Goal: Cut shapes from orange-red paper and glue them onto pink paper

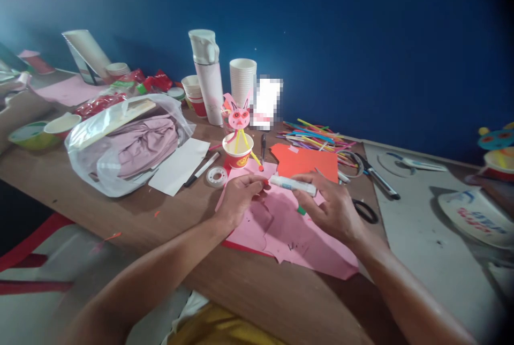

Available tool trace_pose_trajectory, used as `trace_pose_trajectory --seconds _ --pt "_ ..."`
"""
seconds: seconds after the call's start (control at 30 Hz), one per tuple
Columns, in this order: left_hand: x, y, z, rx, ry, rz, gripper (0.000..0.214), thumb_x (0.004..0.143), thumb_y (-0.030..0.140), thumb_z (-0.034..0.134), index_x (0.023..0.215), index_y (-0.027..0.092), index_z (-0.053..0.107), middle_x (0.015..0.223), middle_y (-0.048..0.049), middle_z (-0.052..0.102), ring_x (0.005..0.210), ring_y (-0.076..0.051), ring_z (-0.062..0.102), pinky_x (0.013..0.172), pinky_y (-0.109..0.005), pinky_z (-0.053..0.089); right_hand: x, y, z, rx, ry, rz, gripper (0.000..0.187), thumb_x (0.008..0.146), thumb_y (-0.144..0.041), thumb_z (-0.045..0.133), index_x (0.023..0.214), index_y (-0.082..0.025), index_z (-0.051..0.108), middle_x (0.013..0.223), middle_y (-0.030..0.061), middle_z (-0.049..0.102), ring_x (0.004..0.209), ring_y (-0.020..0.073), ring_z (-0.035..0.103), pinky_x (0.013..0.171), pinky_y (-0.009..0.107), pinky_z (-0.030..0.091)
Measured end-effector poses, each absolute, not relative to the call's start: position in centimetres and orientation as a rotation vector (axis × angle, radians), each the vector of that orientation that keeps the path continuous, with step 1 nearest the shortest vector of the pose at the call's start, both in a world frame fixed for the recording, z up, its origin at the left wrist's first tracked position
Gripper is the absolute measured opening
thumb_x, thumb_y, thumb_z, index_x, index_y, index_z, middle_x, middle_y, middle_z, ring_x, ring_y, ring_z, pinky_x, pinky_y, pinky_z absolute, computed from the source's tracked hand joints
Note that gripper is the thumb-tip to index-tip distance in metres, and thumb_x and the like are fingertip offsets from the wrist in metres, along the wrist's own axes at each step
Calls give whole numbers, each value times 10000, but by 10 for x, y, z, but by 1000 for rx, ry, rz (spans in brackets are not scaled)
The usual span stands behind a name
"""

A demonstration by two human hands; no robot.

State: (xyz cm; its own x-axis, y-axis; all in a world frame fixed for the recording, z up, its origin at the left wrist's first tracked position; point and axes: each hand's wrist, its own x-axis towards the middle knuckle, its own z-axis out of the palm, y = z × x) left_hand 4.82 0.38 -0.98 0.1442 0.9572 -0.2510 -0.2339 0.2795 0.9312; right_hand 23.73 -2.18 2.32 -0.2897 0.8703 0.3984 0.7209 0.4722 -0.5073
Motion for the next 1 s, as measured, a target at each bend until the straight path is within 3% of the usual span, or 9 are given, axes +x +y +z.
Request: trace_pose_trajectory --seconds 0.17,0.67,1.0 --pt "49 3 -9 888 1088 1068 120 682 186 619 753 103 669 656 -30 623 591 -113 574 578 -242 461 232 -24 14 -1203 -2191 120 234 816 -250 519 1033 -203 593 903 60 690 743 190 636 680 299 471" --pt "49 0 -6 926 1055 1014 177 687 109 550 795 123 689 708 -36 636 633 -106 567 610 -233 461 228 -23 9 -1212 -2176 24 224 834 -230 522 1043 -172 577 892 74 690 759 205 645 700 313 476" --pt "50 -1 -7 985 1034 983 245 654 64 526 820 132 693 736 -34 628 680 -119 562 596 -229 477 227 -23 5 -1251 -2117 -15 197 860 -265 497 1017 -177 577 827 55 685 619 159 605 592 271 445"
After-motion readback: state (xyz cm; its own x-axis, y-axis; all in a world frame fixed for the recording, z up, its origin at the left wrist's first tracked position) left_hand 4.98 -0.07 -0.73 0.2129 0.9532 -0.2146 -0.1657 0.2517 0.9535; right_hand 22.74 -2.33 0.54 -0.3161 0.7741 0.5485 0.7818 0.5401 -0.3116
